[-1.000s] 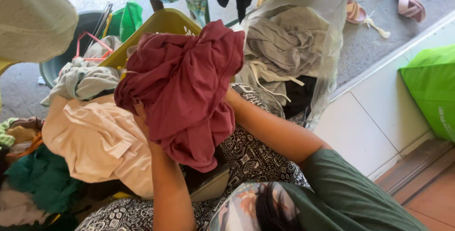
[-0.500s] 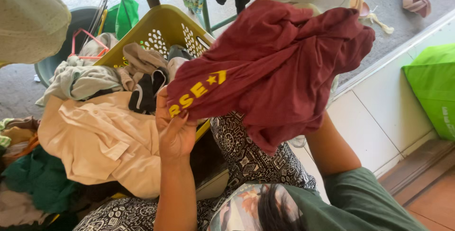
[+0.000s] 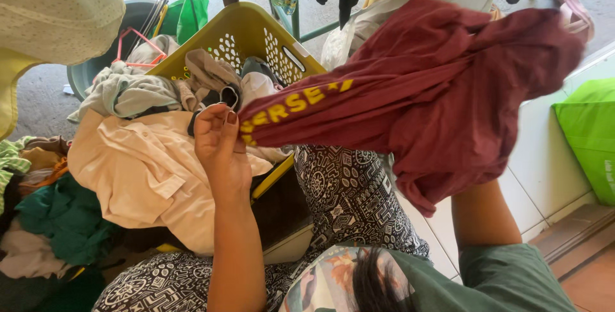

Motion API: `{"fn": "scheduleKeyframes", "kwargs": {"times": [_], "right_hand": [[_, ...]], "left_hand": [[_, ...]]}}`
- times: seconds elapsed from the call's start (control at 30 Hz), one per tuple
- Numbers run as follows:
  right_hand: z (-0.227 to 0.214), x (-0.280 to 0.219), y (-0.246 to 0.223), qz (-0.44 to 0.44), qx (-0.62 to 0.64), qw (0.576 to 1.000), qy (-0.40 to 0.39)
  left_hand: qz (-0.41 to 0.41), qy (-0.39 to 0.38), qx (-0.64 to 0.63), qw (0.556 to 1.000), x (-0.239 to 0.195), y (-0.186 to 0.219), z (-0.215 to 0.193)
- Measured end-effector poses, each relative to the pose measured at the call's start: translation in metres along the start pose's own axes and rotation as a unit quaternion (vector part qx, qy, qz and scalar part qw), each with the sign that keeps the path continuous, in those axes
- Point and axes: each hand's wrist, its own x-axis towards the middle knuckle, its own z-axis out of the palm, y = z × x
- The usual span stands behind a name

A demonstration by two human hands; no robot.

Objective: The person sits on the floor and sorts clothes from a yellow laundry basket into a clear plastic bag. They pick up various items including a pink cloth, a grey hoodie, a maroon shirt, and a dark brown garment, placing them into the bag one by one.

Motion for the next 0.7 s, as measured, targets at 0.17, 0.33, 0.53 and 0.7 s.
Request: {"fn": "scheduleKeyframes", "kwargs": {"times": [0.17,0.33,0.53,0.7], "right_hand": [[-0.023,0.014,-0.006,-0.015,-0.018,0.999,0.027],[-0.043,0.018,0.005,-0.009,-0.022,0.999,0.049],[-0.064,0.034,0.016,-0.008,-0.026,0.998,0.059],[-0.073,0.038,0.036,-0.001,-0.047,0.997,0.062]], "left_hand": [[-0.008,-0.042,0.121,0.992,0.006,-0.023,0.015],[-0.002,-0.159,0.442,0.883,0.034,-0.081,0.073],[-0.1,-0.179,0.763,0.613,0.095,-0.149,0.153],[-0.245,-0.142,0.776,0.564,0.122,-0.191,0.114]]}}
